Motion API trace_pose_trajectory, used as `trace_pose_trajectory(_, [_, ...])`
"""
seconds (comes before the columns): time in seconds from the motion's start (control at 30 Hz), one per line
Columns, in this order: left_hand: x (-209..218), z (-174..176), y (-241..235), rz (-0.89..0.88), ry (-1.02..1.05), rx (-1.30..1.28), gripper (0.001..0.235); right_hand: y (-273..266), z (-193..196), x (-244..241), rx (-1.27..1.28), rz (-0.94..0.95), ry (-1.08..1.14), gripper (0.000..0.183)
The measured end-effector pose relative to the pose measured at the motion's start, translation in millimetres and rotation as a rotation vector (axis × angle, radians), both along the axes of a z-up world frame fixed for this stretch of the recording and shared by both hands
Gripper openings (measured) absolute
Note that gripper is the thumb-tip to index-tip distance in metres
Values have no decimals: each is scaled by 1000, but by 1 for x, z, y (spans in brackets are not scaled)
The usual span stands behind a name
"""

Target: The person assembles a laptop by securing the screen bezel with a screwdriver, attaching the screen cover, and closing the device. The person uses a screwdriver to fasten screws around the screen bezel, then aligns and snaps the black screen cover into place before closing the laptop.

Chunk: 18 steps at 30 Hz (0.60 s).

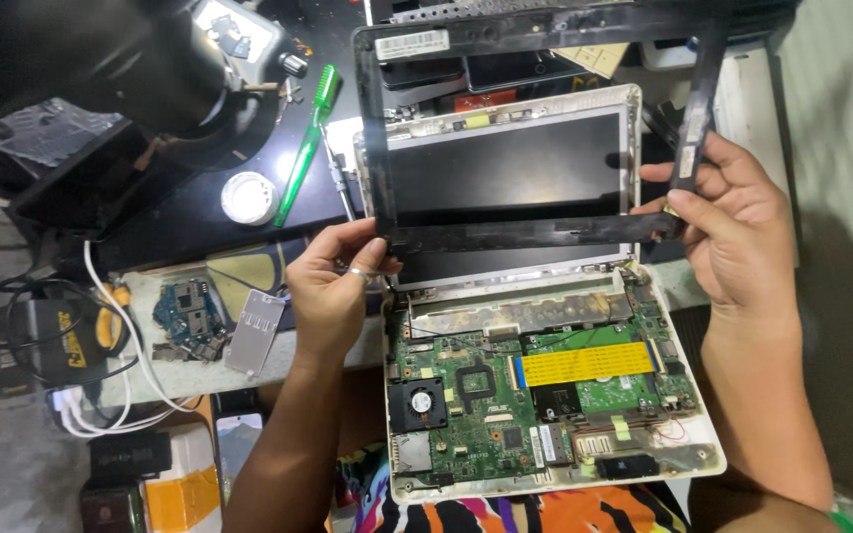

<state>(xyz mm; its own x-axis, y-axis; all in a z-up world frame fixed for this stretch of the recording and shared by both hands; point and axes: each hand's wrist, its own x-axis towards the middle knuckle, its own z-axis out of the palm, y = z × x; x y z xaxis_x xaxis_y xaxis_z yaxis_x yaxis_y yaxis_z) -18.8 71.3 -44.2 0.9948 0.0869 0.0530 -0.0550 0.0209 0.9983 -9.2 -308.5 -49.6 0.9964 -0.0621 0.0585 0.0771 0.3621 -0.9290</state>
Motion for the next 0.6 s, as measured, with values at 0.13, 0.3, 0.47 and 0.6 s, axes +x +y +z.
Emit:
trace_pose_trajectory(0.13, [1, -1, 0, -14, -12, -17, 22, -1, -4, 0, 13, 3, -6, 53])
trace_pose_trajectory(0.3, [4, 1, -3, -33, -16, -32, 24, -6, -7, -1, -19, -43, -6, 46])
trace_pose_trajectory(0.47, [12, 12, -9, -90, -82, 20, 29, -10, 7, 2, 108, -86, -62, 33])
trace_pose_trajectory(0.6, [20, 32, -20, -146, -228, 207, 37, -6, 44, -1, 230, -209, -109, 33])
